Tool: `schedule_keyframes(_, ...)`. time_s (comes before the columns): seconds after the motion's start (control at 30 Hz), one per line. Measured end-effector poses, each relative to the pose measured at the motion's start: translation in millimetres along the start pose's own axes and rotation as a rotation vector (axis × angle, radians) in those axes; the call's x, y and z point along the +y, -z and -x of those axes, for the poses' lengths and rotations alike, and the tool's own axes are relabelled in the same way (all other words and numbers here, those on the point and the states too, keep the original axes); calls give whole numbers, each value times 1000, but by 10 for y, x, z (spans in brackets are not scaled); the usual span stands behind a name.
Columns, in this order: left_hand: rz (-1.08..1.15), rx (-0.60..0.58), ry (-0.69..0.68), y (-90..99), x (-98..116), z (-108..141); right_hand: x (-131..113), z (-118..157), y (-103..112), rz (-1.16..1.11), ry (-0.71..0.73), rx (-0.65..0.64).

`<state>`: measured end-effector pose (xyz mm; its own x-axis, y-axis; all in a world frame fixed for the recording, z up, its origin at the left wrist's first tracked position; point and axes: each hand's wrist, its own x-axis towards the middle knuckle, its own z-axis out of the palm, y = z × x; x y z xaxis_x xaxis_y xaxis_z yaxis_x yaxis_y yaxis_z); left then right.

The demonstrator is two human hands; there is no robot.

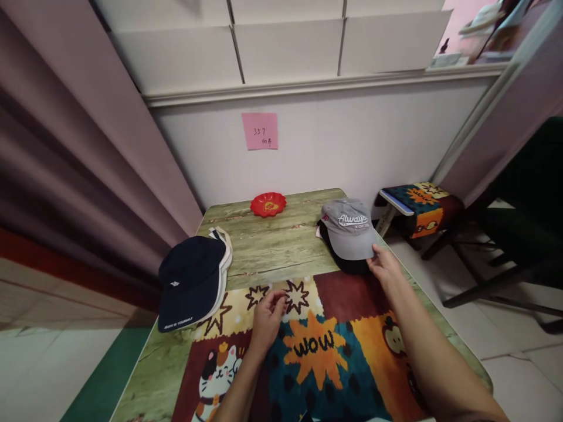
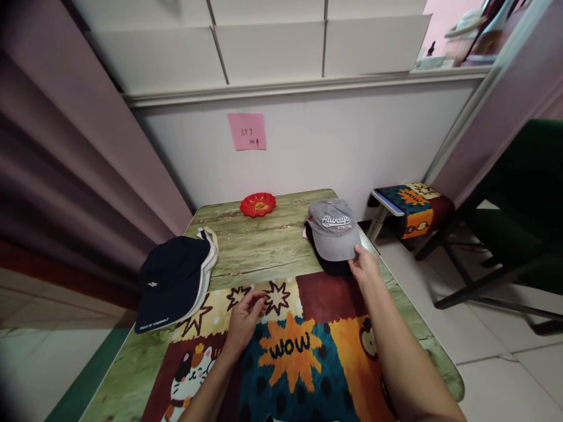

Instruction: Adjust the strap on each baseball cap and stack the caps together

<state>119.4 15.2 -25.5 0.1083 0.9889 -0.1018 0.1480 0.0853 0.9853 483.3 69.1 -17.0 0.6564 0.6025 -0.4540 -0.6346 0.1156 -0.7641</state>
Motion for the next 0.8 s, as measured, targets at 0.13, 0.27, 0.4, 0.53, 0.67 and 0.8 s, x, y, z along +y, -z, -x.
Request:
schedule_keyframes(0.13,1,-19,-4,5,-7,-7,9,-89,37,39,57,-11)
schedule_keyframes(0.27,2,-25,-25,18,-60,-10,16,-151,53,129,148,13)
schedule_keyframes(0.4,20,-26,-27,25,-73,-9,65,-133,177,277,311,163)
schedule_keyframes(0.53,33,-23,-42,23,-42,-3,14,20,289,482,477,249)
schedule_keyframes(0.67,39,-25,-65,15,-22,5,-10,270,253,995,777,216)
schedule_keyframes(0.8,34,-26,-84,10,-42,9,177,433,142,1414,798,81)
